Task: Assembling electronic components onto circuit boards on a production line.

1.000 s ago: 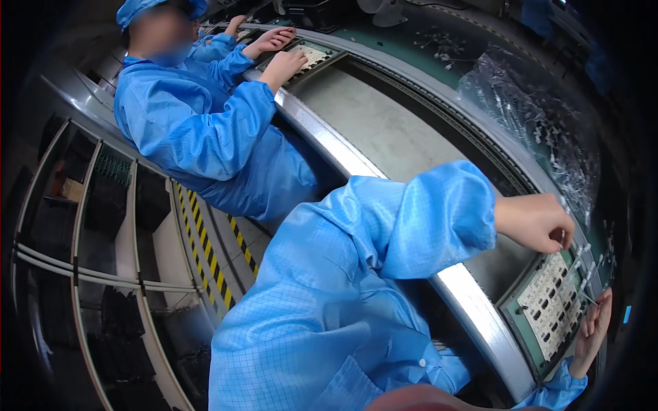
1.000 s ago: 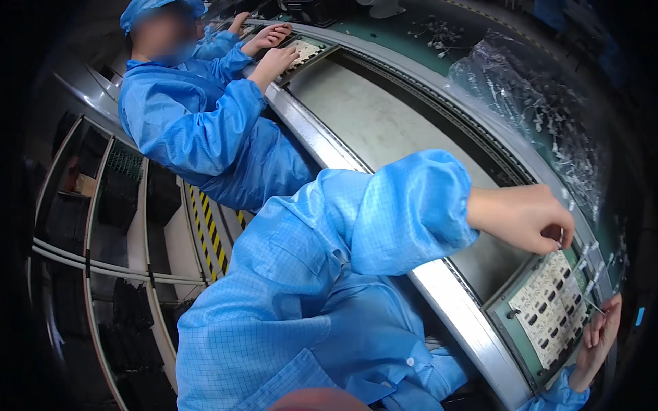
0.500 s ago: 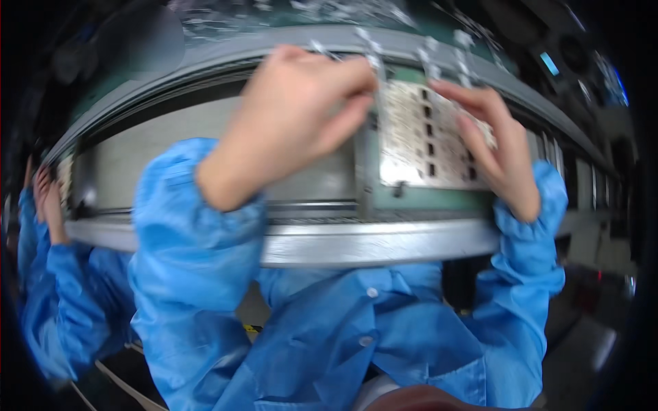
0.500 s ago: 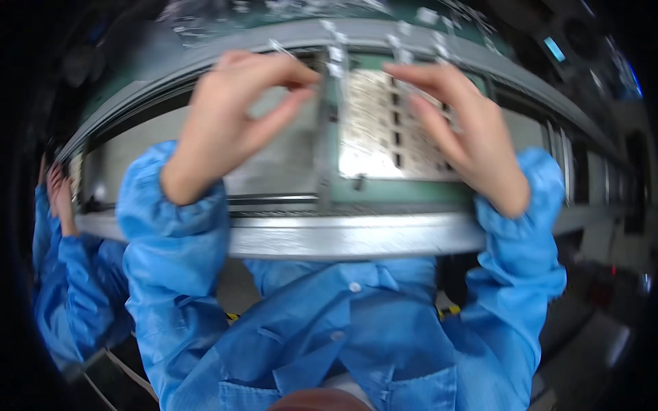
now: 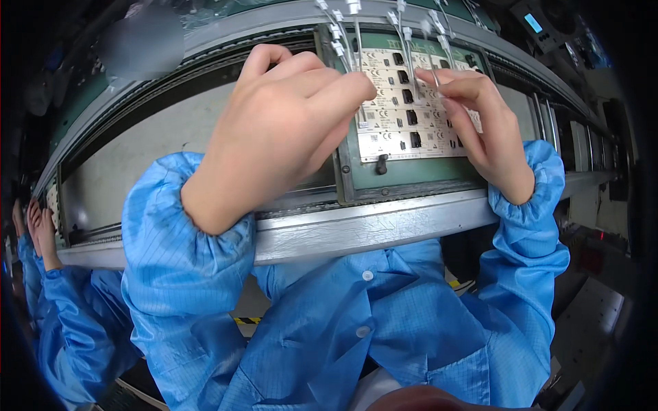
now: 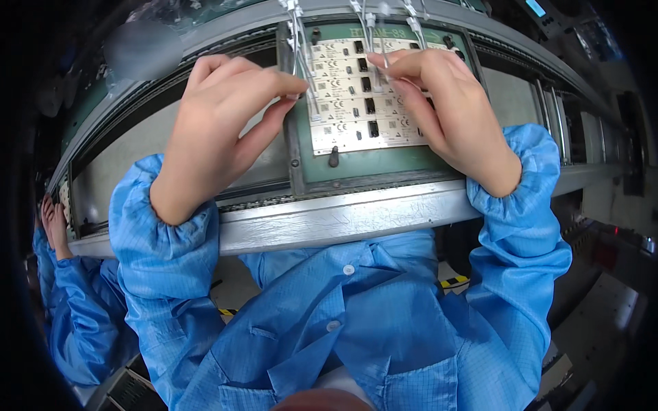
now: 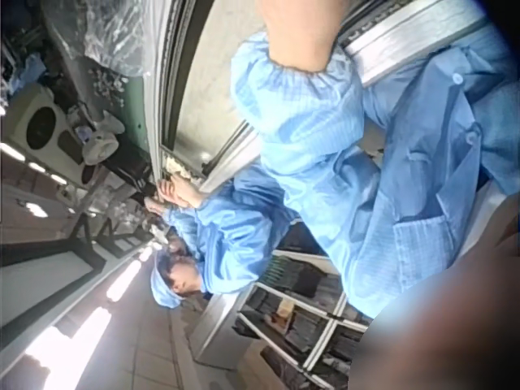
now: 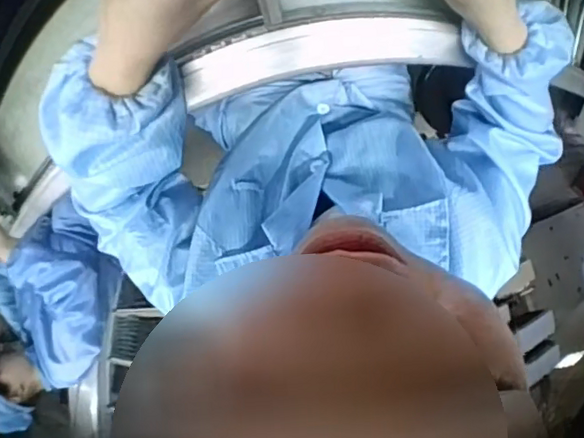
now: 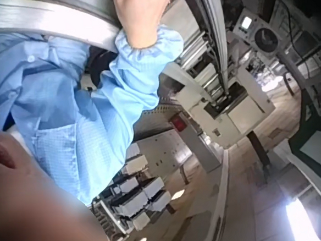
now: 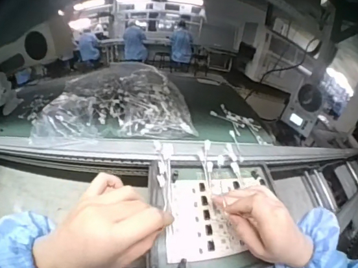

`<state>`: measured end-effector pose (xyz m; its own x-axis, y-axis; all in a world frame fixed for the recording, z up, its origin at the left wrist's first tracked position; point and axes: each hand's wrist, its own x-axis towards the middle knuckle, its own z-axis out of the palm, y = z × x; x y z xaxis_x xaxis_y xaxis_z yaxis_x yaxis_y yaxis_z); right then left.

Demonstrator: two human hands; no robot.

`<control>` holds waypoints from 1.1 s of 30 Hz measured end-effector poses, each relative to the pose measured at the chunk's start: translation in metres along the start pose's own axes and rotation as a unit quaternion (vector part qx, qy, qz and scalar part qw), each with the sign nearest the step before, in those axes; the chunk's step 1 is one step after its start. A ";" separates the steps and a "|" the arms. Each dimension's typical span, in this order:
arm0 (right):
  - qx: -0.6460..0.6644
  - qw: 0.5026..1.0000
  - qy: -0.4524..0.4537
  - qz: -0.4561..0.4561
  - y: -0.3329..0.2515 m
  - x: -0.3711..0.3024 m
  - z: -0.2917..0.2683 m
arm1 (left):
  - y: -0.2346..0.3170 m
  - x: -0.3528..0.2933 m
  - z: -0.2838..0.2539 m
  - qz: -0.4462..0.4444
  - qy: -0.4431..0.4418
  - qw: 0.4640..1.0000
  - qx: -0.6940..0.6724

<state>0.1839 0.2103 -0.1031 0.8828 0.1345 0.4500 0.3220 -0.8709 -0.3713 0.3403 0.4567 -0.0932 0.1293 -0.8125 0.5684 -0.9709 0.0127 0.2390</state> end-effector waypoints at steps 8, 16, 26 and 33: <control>0.008 0.995 -0.026 0.096 -0.018 -0.008 0.005 | 0.012 -0.007 0.005 -0.014 -0.045 0.998 -0.029; -0.031 0.992 -0.062 0.105 -0.024 -0.006 0.001 | 0.011 -0.005 -0.005 -0.020 -0.020 0.999 -0.023; -0.053 0.994 -0.063 0.069 -0.019 -0.004 -0.005 | 0.012 -0.001 -0.005 -0.018 -0.020 1.000 -0.012; -0.080 0.994 -0.046 0.052 -0.015 -0.008 -0.005 | 0.012 0.005 -0.003 -0.003 -0.012 1.000 0.000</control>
<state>0.1703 0.2196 -0.0968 0.9383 0.0764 0.3371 0.1755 -0.9456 -0.2741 0.3298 0.4549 -0.0847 0.1300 -0.8263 0.5481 -0.9701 0.0082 0.2424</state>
